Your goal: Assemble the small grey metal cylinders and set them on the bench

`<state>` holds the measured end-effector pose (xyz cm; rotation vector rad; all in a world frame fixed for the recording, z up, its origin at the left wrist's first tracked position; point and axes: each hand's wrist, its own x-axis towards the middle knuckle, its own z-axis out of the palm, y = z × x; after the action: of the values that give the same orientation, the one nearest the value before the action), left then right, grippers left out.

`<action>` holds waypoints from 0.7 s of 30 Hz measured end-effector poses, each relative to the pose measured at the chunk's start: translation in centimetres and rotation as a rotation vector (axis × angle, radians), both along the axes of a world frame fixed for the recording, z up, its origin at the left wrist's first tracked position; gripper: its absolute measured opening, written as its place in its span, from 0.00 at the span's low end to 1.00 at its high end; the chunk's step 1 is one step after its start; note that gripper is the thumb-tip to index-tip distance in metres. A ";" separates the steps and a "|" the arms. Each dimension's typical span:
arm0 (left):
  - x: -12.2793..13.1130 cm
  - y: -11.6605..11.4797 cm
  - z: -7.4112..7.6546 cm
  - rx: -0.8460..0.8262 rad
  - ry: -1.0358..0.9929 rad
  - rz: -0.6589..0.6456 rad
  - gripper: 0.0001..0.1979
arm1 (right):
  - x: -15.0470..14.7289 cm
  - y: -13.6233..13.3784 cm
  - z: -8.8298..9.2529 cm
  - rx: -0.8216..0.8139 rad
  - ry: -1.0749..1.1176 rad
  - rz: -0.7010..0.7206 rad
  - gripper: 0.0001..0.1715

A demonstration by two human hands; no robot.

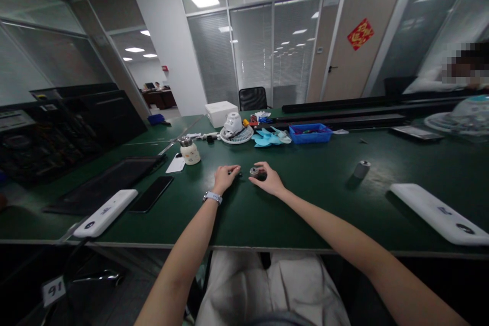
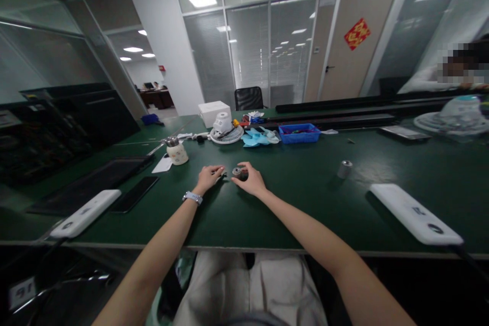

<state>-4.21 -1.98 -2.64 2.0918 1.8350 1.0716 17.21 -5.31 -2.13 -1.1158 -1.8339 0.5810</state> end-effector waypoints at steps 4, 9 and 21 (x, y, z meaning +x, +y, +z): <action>0.1 -0.2 0.2 0.004 -0.138 0.045 0.20 | 0.5 -0.3 1.1 0.072 -0.115 0.029 0.23; 0.3 -0.7 0.5 -0.003 -0.178 0.062 0.20 | 4.6 1.7 2.5 0.090 -0.392 -0.229 0.20; 0.1 -0.7 0.5 0.073 -0.052 0.092 0.17 | 22.0 4.5 2.4 -0.066 -0.569 -1.216 0.20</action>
<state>-4.07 -2.66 -2.12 2.0153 1.9121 1.2213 39.18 -0.86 0.24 -2.2740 -1.1716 -0.4377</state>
